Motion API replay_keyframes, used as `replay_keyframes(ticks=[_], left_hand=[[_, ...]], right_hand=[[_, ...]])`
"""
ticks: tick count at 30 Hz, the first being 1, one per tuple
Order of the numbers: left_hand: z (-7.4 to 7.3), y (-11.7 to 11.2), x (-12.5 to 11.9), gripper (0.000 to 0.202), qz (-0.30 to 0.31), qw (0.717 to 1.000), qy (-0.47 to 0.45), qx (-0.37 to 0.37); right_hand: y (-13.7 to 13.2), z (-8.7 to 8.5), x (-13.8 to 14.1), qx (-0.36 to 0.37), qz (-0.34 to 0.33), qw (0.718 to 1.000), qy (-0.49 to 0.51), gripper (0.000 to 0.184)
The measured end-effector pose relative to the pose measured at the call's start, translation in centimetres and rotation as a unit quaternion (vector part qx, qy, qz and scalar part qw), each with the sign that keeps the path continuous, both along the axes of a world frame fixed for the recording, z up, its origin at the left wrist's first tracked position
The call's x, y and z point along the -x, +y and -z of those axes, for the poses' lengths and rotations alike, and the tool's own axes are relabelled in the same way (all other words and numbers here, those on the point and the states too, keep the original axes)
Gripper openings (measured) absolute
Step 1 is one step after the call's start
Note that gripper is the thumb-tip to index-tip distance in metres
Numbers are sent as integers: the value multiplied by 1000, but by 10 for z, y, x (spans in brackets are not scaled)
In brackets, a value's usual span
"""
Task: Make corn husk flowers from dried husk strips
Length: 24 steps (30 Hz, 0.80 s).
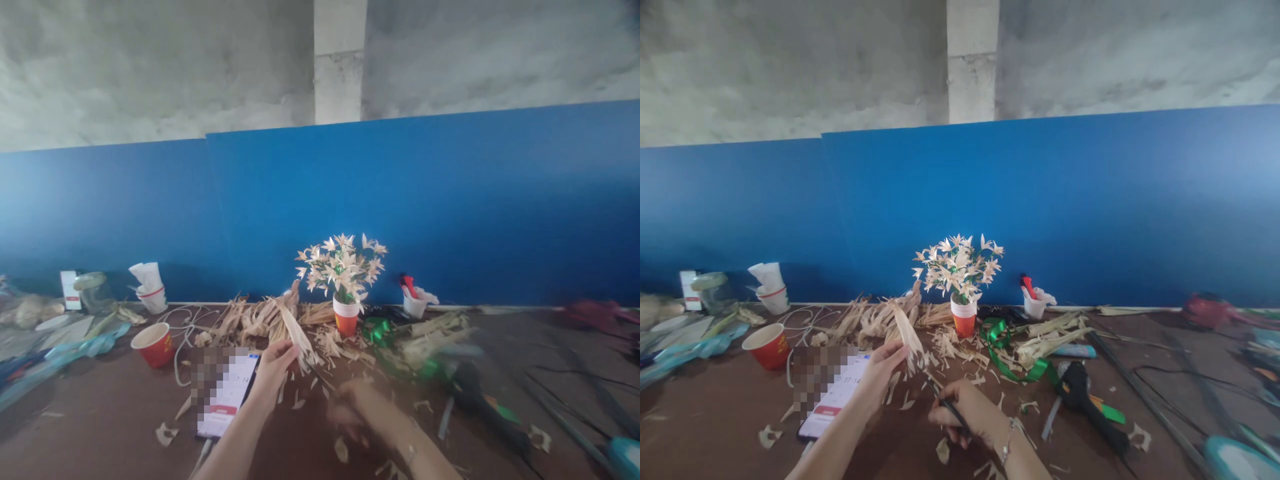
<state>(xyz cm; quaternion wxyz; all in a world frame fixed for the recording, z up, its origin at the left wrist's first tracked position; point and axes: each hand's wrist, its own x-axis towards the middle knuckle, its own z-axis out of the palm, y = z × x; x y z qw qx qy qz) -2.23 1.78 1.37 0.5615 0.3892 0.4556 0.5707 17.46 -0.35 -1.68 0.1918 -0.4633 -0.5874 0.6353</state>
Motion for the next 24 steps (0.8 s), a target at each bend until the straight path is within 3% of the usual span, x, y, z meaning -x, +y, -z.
replay_keyframes(ticks=[13,24], left_hand=[[3,-1,1,23,59,997,-49,30],[3,-2,2,19,70,993,-83,43]], right_hand=[[-2,-6,0,13,-16,1000,15,35],[-2,-5,1,15,-9,1000,-3,26]])
